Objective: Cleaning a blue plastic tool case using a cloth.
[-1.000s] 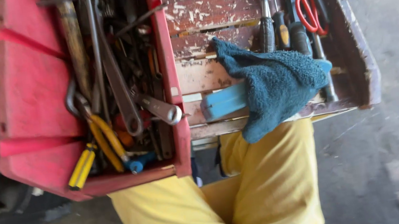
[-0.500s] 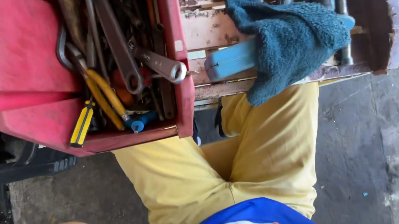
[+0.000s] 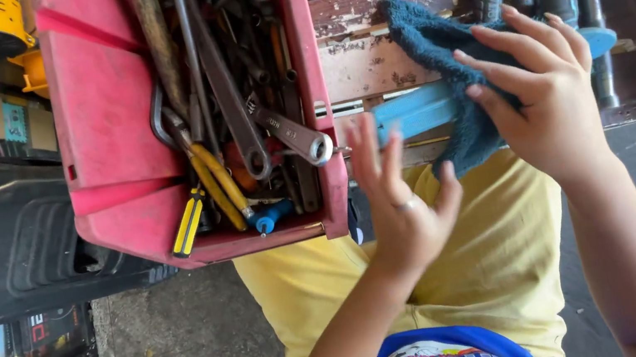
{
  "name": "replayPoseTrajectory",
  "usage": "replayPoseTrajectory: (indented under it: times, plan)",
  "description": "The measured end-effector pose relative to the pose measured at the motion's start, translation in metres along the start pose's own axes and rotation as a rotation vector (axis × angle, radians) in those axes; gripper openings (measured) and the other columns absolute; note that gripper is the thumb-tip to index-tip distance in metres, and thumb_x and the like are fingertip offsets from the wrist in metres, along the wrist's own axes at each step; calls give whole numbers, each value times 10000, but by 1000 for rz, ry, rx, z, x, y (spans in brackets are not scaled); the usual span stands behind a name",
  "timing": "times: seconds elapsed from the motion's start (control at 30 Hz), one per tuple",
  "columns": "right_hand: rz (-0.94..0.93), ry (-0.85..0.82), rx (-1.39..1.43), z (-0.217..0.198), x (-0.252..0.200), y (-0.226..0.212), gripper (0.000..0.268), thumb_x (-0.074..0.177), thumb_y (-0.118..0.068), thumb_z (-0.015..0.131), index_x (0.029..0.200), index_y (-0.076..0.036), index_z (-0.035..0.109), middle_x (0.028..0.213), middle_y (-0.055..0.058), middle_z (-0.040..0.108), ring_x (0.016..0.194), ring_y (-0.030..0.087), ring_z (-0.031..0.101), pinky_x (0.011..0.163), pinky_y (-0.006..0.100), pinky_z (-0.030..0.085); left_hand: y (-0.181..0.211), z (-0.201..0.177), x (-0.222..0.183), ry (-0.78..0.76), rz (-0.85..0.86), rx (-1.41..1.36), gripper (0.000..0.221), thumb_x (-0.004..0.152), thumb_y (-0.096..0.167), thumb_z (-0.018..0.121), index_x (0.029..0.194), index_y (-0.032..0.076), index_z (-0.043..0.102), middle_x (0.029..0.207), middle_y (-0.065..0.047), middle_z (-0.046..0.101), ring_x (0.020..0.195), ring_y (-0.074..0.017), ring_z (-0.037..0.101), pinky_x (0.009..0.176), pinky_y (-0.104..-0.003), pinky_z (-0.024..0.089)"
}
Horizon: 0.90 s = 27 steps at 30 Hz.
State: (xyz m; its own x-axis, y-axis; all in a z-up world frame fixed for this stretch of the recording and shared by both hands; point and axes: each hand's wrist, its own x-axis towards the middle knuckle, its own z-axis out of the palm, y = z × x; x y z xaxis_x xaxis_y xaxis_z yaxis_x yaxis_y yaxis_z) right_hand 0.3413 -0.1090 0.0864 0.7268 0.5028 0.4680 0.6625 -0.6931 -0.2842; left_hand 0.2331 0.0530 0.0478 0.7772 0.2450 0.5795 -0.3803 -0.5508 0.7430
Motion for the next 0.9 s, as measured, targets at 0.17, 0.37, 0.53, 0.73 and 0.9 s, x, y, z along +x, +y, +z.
replayPoseTrajectory:
  times: [0.17, 0.37, 0.53, 0.73, 0.9]
  plan:
    - [90, 105, 192, 0, 6, -1, 177, 923, -7, 910, 1054, -27, 792, 1187, 111, 759, 1323, 383, 648, 1162, 523, 433, -62, 9, 21, -85, -192, -105, 938, 922, 336, 757, 1572, -49, 200, 1567, -270, 404, 1500, -400, 417, 1273, -457, 356]
    - [-4, 74, 138, 30, 35, -63, 188, 772, -34, 739, 840, -209, 738, 871, -65, 627, 1006, 285, 546, 973, 473, 285, -69, 12, 13, -118, -281, -136, 647, 805, 40, 639, 1398, -31, 390, 1232, -248, 548, 1135, -410, 584, 993, -447, 490]
    - [16, 3, 46, 24, 34, -53, 215, 714, -3, 653, 828, -180, 699, 888, -48, 624, 1011, 299, 551, 958, 466, 308, -65, 4, 22, -113, -265, -80, 556, 865, 122, 677, 1353, 8, 437, 1188, -203, 585, 1077, -370, 600, 958, -444, 473]
    - [206, -20, -94, 3, 11, -1, 153, 806, -29, 755, 885, -150, 705, 927, -62, 628, 1085, 287, 558, 1012, 456, 282, -63, 6, 25, -90, -184, -168, 602, 899, 157, 808, 1362, 58, 436, 1311, -170, 543, 1236, -330, 579, 1110, -414, 467]
    - [134, 7, -117, 19, 34, -52, 192, 651, -77, 686, 792, -205, 658, 878, -77, 610, 1042, 308, 521, 967, 475, 273, -62, 4, 27, -102, -170, -58, 613, 920, 310, 758, 1357, 18, 442, 1300, -180, 560, 1214, -350, 590, 1083, -430, 481]
